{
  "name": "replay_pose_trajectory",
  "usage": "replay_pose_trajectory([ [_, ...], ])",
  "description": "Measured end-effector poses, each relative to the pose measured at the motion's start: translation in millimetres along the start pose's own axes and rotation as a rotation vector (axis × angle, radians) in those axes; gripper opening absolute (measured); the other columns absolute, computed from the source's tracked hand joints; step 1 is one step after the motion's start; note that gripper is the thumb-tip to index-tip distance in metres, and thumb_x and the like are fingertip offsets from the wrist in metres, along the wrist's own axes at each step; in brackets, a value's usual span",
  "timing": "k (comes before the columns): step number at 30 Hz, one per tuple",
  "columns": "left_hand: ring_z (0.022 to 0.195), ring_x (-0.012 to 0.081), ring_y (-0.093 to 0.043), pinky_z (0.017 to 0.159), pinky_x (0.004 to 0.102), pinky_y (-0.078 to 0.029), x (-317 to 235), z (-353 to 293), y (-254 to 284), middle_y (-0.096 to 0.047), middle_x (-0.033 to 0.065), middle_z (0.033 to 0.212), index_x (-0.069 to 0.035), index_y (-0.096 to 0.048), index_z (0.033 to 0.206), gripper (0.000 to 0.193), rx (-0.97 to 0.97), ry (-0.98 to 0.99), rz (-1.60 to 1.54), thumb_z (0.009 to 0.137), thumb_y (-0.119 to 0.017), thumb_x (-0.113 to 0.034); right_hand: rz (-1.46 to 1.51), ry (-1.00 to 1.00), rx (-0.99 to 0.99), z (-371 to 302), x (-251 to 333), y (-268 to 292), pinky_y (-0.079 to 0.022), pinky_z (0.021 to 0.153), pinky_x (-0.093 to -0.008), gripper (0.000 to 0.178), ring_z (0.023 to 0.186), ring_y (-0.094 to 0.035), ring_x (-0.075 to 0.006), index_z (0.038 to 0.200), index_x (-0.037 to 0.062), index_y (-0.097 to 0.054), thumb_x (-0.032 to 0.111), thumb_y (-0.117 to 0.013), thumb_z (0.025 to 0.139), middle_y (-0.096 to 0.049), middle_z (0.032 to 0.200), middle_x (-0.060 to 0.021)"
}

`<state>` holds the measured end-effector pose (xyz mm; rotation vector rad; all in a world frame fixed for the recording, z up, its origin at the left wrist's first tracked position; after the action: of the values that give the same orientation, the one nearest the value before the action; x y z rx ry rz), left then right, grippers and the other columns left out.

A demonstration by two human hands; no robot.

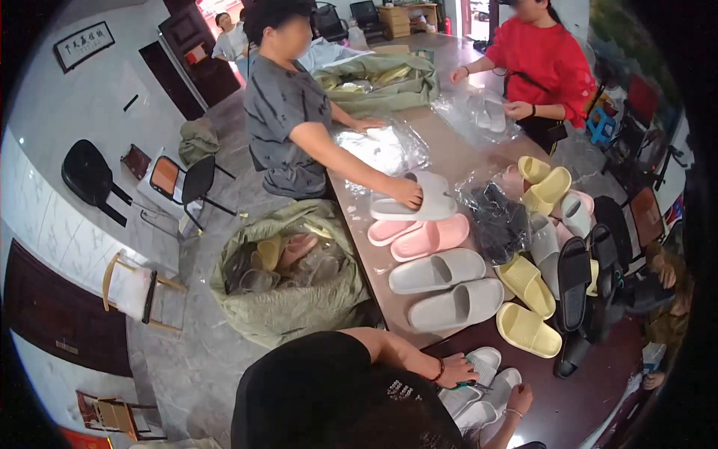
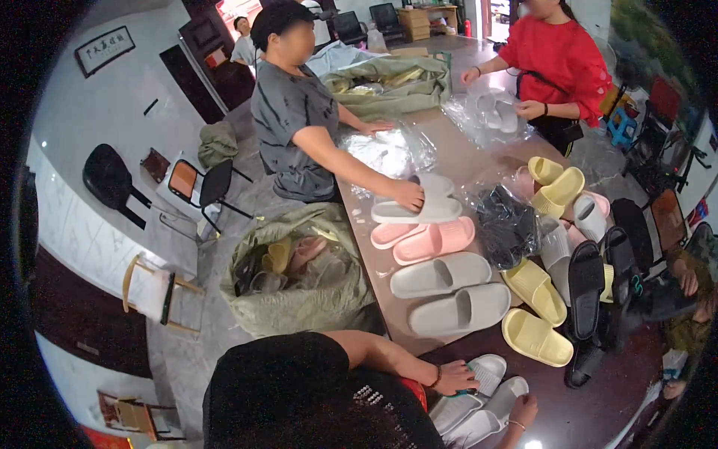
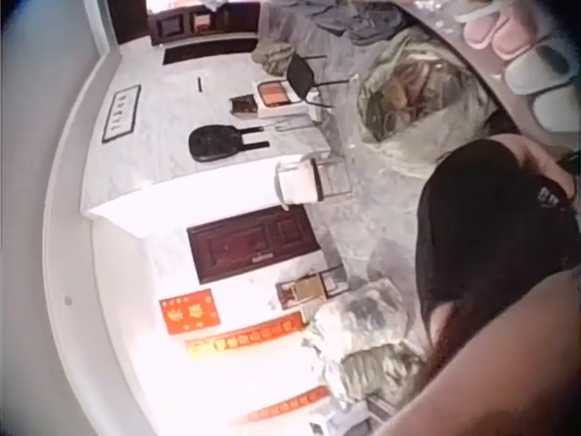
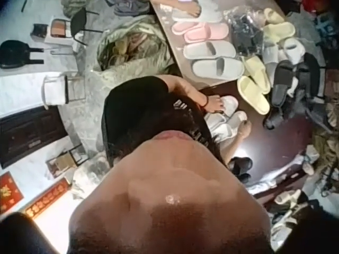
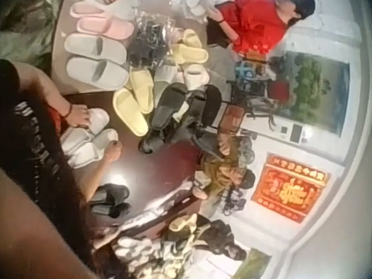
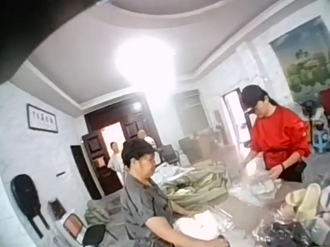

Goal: Inspecting foam slippers for quality and trimming loose threads with scissors.

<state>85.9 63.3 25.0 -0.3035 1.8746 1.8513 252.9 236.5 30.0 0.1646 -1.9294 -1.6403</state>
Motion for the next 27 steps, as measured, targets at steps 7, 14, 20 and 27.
replay_pose_trajectory([
  [7,0.071,0.0265,-0.052,0.059,0.0388,-0.033,-7,14,1,-0.051,0.0102,0.078,-0.014,-0.043,0.099,0.037,0.013,0.053,-0.026,0.064,-0.054,-0.014,0.026,-0.111,0.068,4,-19,-23,-0.043,0.061,-0.0442,0.013,0.069,-0.056,-0.0352,0.069,0.0016,-0.055,0.014,-0.053,0.065,-0.058,0.071,-0.0171],
  [14,0.068,0.0245,-0.052,0.061,0.0377,-0.033,11,17,-4,-0.049,0.0070,0.076,-0.016,-0.042,0.099,0.038,-0.037,0.048,0.077,0.064,-0.054,-0.015,0.039,-0.127,0.064,-2,33,-2,-0.042,0.068,-0.0445,0.023,0.076,-0.055,-0.0354,0.087,0.0039,-0.055,0.014,-0.055,0.067,-0.058,0.078,-0.0176],
  [20,0.072,0.0257,-0.054,0.062,0.0403,-0.035,25,10,6,-0.051,0.0084,0.077,-0.017,-0.042,0.100,0.037,-0.019,0.067,0.022,0.064,-0.053,-0.013,0.177,0.111,-0.288,-30,52,6,-0.042,0.067,-0.0376,0.020,0.072,-0.054,-0.0314,0.089,0.0033,-0.050,0.013,-0.053,0.071,-0.056,0.077,-0.0146],
  [27,0.074,0.0313,-0.055,0.060,0.0437,-0.040,26,3,21,-0.054,0.0128,0.078,-0.015,-0.042,0.101,0.037,-0.010,0.173,-0.252,0.065,-0.051,-0.011,0.201,0.201,-0.330,-115,-3,-114,-0.041,0.062,-0.0389,0.020,0.068,-0.051,-0.0340,0.081,-0.0016,-0.053,0.017,-0.049,0.076,-0.052,0.070,-0.0181],
])
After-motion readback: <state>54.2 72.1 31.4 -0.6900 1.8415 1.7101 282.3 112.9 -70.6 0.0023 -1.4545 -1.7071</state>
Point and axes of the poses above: each hand's wrist, its own z-axis towards the middle knuckle, its own y-axis out of the back of the hand, x = y × z, the point moved 3 cm from there along z, towards the middle knuckle
